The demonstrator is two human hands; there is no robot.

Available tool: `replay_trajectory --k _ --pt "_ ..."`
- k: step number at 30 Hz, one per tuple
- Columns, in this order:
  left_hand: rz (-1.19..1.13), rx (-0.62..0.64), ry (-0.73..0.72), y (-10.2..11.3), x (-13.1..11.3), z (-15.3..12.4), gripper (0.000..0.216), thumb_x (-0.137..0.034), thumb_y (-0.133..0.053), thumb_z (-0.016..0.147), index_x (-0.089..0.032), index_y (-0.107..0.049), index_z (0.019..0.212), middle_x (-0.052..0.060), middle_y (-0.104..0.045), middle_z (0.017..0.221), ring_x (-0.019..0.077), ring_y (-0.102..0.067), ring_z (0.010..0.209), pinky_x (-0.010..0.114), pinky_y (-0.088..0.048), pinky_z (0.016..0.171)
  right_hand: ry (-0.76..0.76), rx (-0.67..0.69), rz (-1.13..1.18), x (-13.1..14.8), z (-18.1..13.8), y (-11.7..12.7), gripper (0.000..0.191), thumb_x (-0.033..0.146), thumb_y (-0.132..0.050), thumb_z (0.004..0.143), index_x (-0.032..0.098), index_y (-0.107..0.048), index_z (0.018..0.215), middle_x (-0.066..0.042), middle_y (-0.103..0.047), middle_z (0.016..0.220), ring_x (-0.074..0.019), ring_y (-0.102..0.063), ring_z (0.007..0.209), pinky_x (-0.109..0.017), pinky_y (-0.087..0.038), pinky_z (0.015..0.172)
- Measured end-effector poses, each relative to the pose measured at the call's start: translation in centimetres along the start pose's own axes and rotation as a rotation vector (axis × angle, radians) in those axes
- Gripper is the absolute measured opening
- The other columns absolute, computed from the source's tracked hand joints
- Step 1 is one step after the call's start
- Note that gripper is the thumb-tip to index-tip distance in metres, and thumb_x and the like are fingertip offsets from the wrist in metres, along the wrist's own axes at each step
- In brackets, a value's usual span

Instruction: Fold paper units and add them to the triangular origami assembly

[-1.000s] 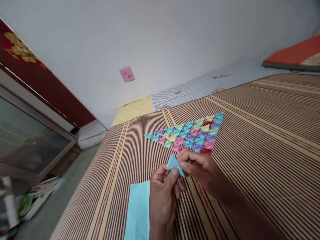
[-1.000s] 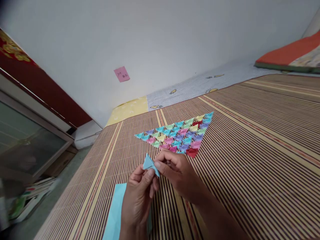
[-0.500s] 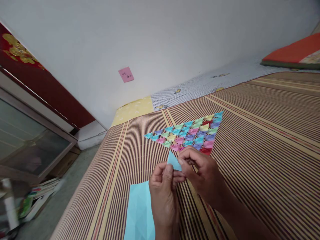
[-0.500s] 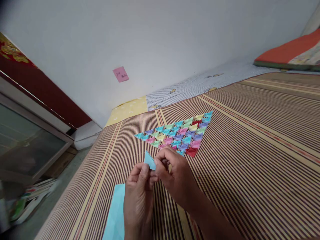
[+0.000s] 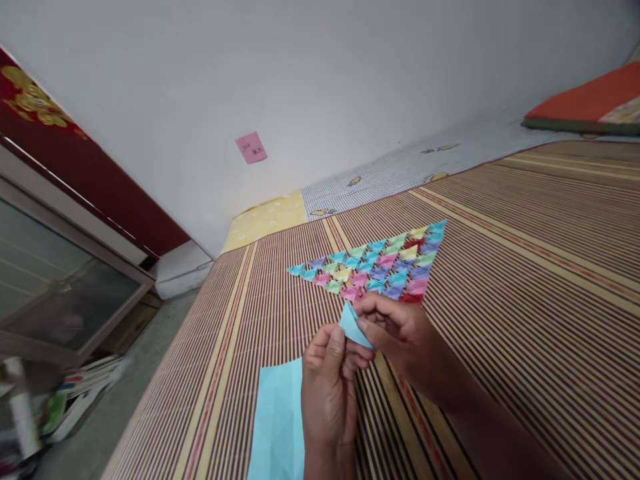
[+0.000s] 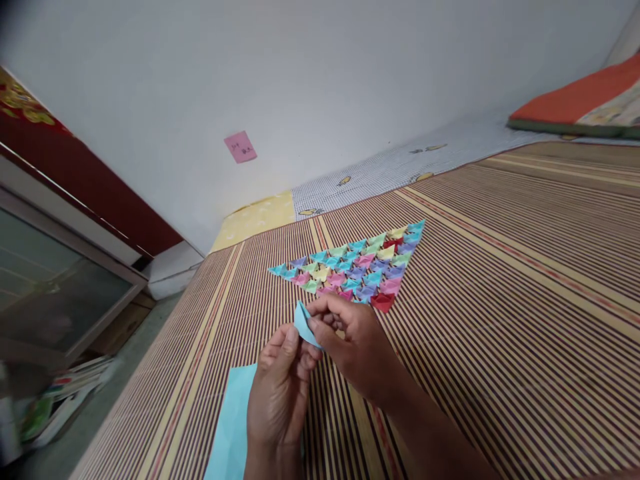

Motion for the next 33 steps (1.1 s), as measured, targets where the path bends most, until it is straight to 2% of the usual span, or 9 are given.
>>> replay_trajectory --k 3,6,10,14,18,21,24,29,33 --pt "0.014 -0.002 -0.019 0.1 0.2 0.1 0.019 -0.027 -0.083 0.078 -0.014 -0.071 0.072 0.0 -0.064 0.062 0.0081 -0.056 0.055 0.017 -0.047 0.056 0.063 -0.012 -0.183 0.1 0.1 0.1 0.015 0.014 -0.058 0.086 0.019 -0.069 0.095 0.0 -0.063 0.079 -0.0143 -0.06 0.067 -0.027 -0.049 0.065" --pt "-0.002 -0.009 -0.009 -0.1 0.5 0.0 0.016 -0.028 -0.081 0.08 -0.014 -0.075 0.081 0.0 -0.064 0.067 0.0085 -0.055 0.059 0.017 -0.045 0.057 0.163 -0.026 -0.291 -0.3 0.0 -0.1 0.025 0.008 -0.053 0.084 0.02 -0.072 0.094 -0.003 -0.063 0.087 -0.0176 -0.062 0.081 -0.029 -0.049 0.074" --pt "0.012 0.005 0.06 -1.0 0.8 -0.6 0.024 -0.037 -0.073 0.087 -0.014 -0.077 0.096 0.008 -0.072 0.09 0.0162 -0.066 0.082 0.023 -0.052 0.07 0.309 -0.143 -0.432 -1.2 -0.2 -0.5 0.031 0.002 -0.047 0.084 0.021 -0.07 0.092 -0.004 -0.062 0.09 -0.0187 -0.061 0.087 -0.03 -0.049 0.075" --pt "-0.035 -0.001 0.086 -1.7 0.5 -1.1 0.022 -0.035 -0.077 0.083 -0.014 -0.078 0.089 0.007 -0.072 0.085 0.0192 -0.069 0.085 0.029 -0.055 0.079 0.421 -0.192 -0.56 -1.4 -0.3 -0.6 0.028 -0.001 -0.047 0.082 0.021 -0.063 0.089 -0.004 -0.063 0.088 -0.0198 -0.061 0.087 -0.032 -0.048 0.077" --pt "-0.08 -0.069 0.077 -1.1 0.0 -0.8 0.016 -0.024 -0.086 0.073 -0.016 -0.079 0.086 0.004 -0.074 0.085 0.0141 -0.07 0.082 0.022 -0.054 0.079 0.482 -0.135 -0.569 -1.3 -0.2 -0.5 0.028 -0.002 -0.047 0.083 0.022 -0.062 0.09 -0.004 -0.064 0.093 -0.0205 -0.062 0.092 -0.034 -0.049 0.081" --pt "-0.054 -0.062 0.083 -0.7 -0.2 -0.6 0.026 -0.02 -0.087 0.072 -0.015 -0.079 0.096 0.008 -0.076 0.098 0.0166 -0.071 0.092 0.022 -0.055 0.081 0.498 -0.092 -0.561 -1.2 -0.2 -0.5 0.029 -0.002 -0.046 0.085 0.022 -0.061 0.092 -0.004 -0.065 0.095 -0.0207 -0.063 0.095 -0.036 -0.049 0.084" --pt "-0.053 -0.068 0.103 -0.4 -0.3 -0.5 0.034 -0.016 -0.086 0.072 -0.016 -0.077 0.105 0.01 -0.076 0.105 0.0193 -0.072 0.096 0.026 -0.057 0.081 0.559 -0.14 -0.593 -1.0 -0.3 -0.5 0.026 -0.001 -0.048 0.087 0.022 -0.06 0.089 -0.003 -0.066 0.092 -0.0202 -0.063 0.092 -0.036 -0.049 0.082" --pt "-0.098 0.016 0.118 -0.6 -0.2 -0.5 0.015 -0.022 -0.078 0.082 -0.012 -0.078 0.093 0.01 -0.076 0.093 0.0183 -0.072 0.084 0.03 -0.058 0.08 0.572 -0.218 -0.573 -0.9 -0.5 -0.2 0.026 -0.001 -0.05 0.088 0.022 -0.061 0.09 -0.004 -0.065 0.092 -0.0191 -0.064 0.092 -0.033 -0.051 0.079" --pt "-0.067 0.011 0.108 -0.5 0.0 -0.2 0.016 -0.018 -0.08 0.078 -0.01 -0.078 0.092 0.009 -0.075 0.089 0.0134 -0.07 0.078 0.022 -0.056 0.075 0.572 -0.19 -0.583 -1.0 -0.5 -0.2 0.026 0.0 -0.05 0.089 0.022 -0.062 0.088 -0.004 -0.064 0.093 -0.0195 -0.063 0.091 -0.034 -0.051 0.078"
Point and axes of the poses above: each hand's wrist, its own z-axis towards the middle knuckle, its own y-axis out of the back of the hand, x = y × z, the point moved 2 cm from there along z, towards the middle knuckle
